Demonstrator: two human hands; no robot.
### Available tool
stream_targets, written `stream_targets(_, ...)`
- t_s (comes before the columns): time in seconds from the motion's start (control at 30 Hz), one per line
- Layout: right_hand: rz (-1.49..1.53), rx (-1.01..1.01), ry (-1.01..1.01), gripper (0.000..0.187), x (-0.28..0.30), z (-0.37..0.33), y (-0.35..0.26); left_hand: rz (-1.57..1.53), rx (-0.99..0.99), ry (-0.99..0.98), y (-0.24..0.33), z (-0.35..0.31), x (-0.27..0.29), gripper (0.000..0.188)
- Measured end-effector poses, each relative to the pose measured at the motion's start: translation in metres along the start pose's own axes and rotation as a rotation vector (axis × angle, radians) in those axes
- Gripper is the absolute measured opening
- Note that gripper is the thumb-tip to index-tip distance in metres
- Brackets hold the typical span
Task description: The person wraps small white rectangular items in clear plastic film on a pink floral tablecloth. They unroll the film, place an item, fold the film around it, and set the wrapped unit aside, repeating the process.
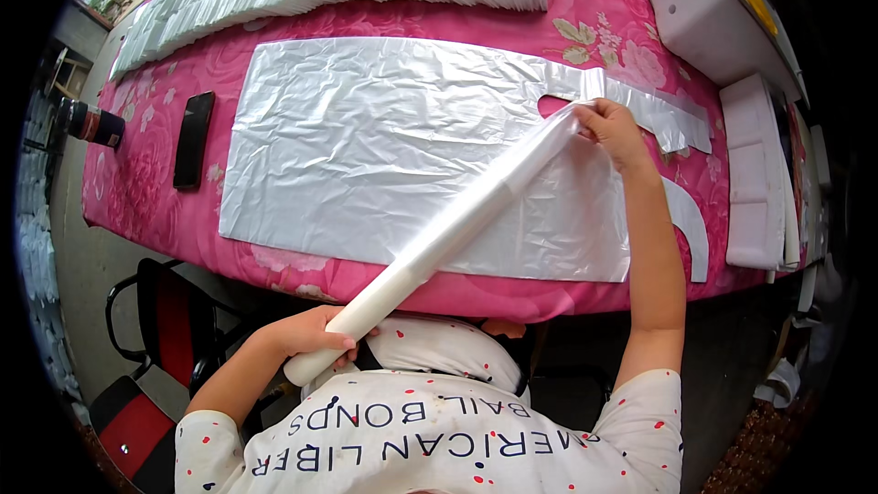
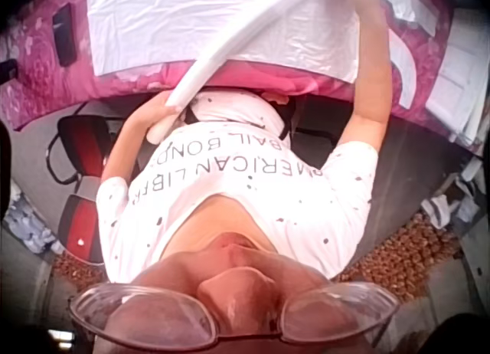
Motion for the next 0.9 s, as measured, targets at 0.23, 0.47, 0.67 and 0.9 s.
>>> stream_targets(0.23, -0.121, -0.066, 0.262, 0.016, 0.124, 0.007, 0.014, 0.409, 0.009, -0.140, -0.004, -0.036, 0.012, 0.059)
stream_targets(0.47, -0.096, -0.035, -0.020, 0.018, 0.019, 0.010, -0.022, 1.155, -0.316, -0.055, 0.127, -0.011, -0.011, 0.047)
stream_targets(0.67, -0.182, 0.058, -0.205, 0.017, -0.067, 0.017, -0.061, 1.763, -0.688, 0.373, 0.212, 0.025, -0.024, 0.054)
stream_targets(0.9, -0.296, -0.036, -0.324, 0.022, -0.088, 0.031, -0.055, 1.866, -1.102, -0.105, 0.150, 0.045, -0.069, 0.060)
Point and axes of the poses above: each hand's wrist, its own z-axis towards the middle knuckle, its own x-axis out of the back of the hand, y = z × x, the point moved 9 cm from there along z, towards the middle knuckle, and after that the axes turned 9 degrees about -x, right-handed, at the moved point
